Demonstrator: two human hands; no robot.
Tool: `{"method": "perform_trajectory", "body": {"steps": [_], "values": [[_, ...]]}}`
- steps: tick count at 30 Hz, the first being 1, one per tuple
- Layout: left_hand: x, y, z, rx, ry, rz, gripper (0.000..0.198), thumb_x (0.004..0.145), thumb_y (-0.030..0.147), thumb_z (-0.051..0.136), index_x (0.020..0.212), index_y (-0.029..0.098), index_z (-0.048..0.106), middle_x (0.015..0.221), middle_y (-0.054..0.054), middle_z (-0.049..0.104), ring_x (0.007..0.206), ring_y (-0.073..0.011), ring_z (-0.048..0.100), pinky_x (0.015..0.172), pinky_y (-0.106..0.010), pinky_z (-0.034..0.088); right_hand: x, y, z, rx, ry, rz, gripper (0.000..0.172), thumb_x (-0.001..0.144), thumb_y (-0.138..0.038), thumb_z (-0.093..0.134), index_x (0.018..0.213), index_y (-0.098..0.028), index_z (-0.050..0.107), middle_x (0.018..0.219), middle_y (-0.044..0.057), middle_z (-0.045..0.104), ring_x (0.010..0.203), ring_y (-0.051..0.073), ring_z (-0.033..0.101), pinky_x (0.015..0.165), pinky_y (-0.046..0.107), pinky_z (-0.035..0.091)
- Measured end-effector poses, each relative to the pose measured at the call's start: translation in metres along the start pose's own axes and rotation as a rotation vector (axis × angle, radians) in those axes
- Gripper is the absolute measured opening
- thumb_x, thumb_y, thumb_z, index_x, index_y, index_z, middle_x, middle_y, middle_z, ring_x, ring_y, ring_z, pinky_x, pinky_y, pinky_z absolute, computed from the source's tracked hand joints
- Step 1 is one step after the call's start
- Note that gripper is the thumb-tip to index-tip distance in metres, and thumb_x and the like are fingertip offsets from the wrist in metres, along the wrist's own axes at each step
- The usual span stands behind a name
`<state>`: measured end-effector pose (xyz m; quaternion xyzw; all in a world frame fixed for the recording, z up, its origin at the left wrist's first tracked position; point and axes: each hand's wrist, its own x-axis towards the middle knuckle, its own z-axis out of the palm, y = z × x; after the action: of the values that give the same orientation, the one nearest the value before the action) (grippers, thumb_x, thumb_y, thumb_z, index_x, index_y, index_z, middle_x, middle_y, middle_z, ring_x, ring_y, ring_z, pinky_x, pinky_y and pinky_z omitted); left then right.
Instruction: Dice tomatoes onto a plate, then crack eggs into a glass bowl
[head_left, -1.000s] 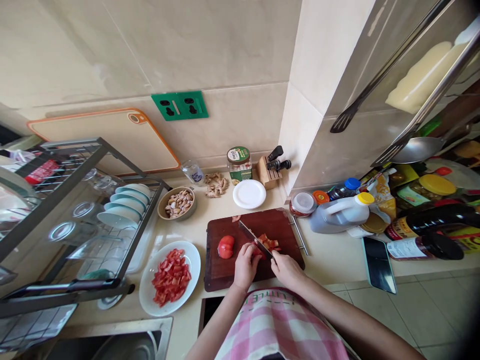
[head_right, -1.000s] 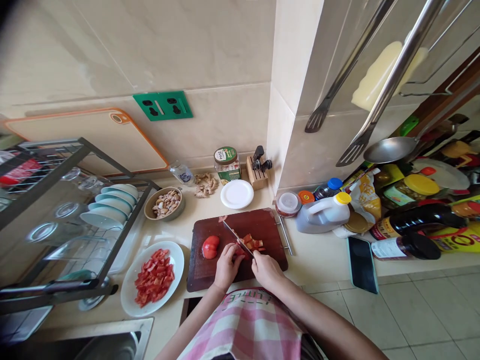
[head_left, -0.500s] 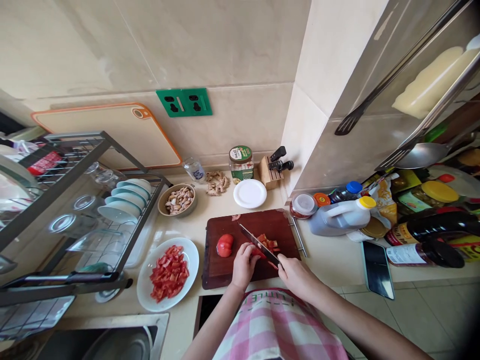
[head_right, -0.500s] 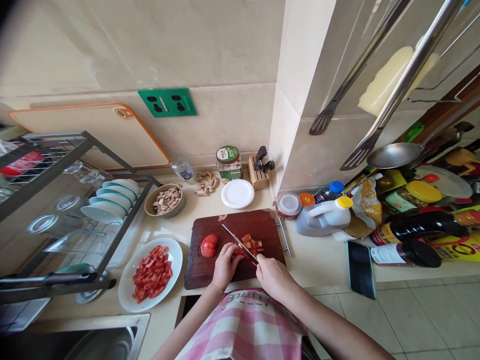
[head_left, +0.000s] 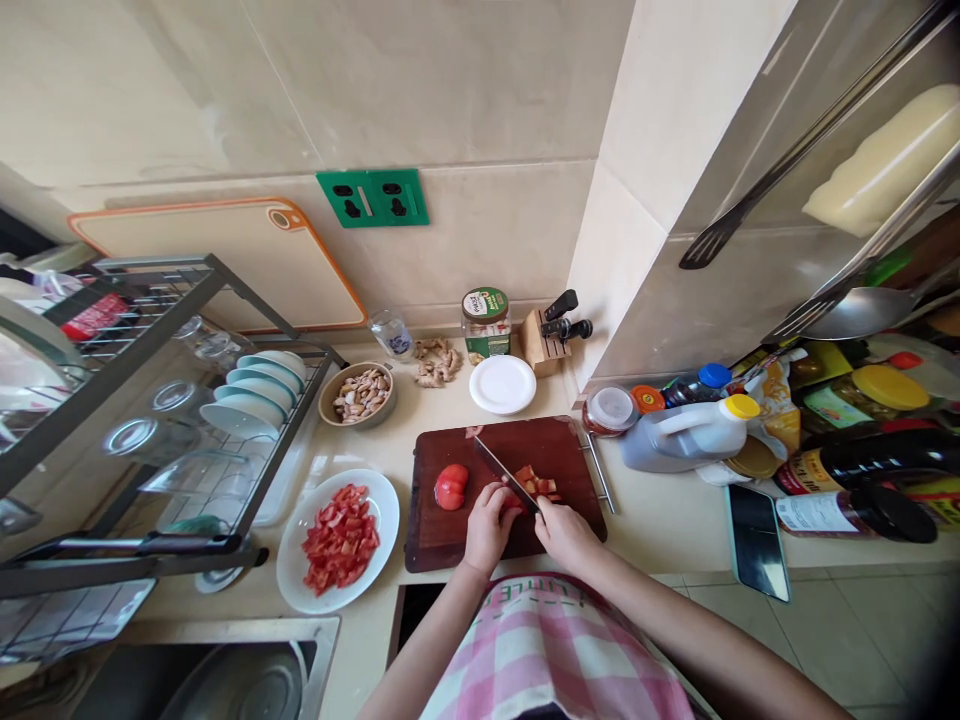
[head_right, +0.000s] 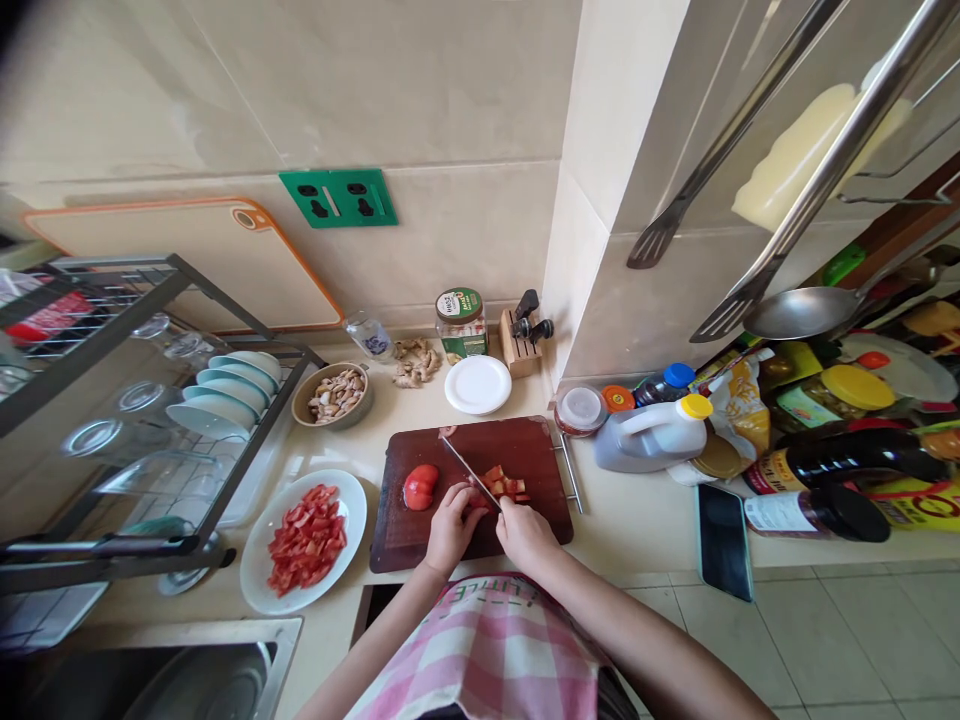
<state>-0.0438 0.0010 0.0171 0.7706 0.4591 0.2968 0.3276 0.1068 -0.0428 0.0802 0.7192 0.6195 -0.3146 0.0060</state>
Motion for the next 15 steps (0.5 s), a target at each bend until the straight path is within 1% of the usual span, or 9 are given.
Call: {"method": "perform_trajectory", "body": {"steps": [4, 7, 10, 15], "values": [[-0.001, 0.000, 0.001, -0.018, -0.008, -0.009, 0.016, 0.080, 0.015, 0.058, 0.094, 0.023, 0.060, 0.102, -0.004, 0.059, 0.095, -0.0179, 0.059, 0.084, -0.033, 0.052, -0.005, 0.003, -0.008, -0.001, 0.016, -0.031, 0.023, 0.091, -0.022, 0.034, 0.099, -0.019, 0.055, 0.087, 0.009, 0.071, 0.078, 0.020, 0.067, 0.058, 0.026, 0.031], [-0.001, -0.001, 0.001, -0.046, -0.017, -0.019, 0.014, 0.081, 0.017, 0.057, 0.093, 0.023, 0.059, 0.102, -0.004, 0.058, 0.094, -0.0177, 0.059, 0.082, -0.032, 0.053, -0.015, 0.006, -0.020, 0.001, 0.030, -0.046, 0.022, 0.091, -0.023, 0.035, 0.098, -0.019, 0.055, 0.083, 0.009, 0.071, 0.074, 0.019, 0.067, 0.057, 0.026, 0.029], [-0.002, -0.003, 0.002, -0.070, -0.012, -0.028, 0.014, 0.081, 0.017, 0.056, 0.094, 0.024, 0.059, 0.102, -0.004, 0.057, 0.093, -0.0175, 0.059, 0.079, -0.031, 0.054, -0.026, 0.009, -0.030, 0.036, 0.012, -0.068, 0.021, 0.090, -0.021, 0.035, 0.097, -0.020, 0.055, 0.080, 0.007, 0.071, 0.070, 0.017, 0.066, 0.055, 0.025, 0.028], [-0.002, -0.004, 0.001, -0.072, -0.026, -0.034, 0.017, 0.081, 0.017, 0.056, 0.095, 0.024, 0.059, 0.103, -0.004, 0.057, 0.092, -0.0172, 0.060, 0.078, -0.030, 0.054, -0.031, 0.009, -0.032, 0.070, -0.019, -0.051, 0.021, 0.088, -0.019, 0.036, 0.093, -0.019, 0.056, 0.078, 0.006, 0.070, 0.068, 0.016, 0.064, 0.054, 0.024, 0.027]]}}
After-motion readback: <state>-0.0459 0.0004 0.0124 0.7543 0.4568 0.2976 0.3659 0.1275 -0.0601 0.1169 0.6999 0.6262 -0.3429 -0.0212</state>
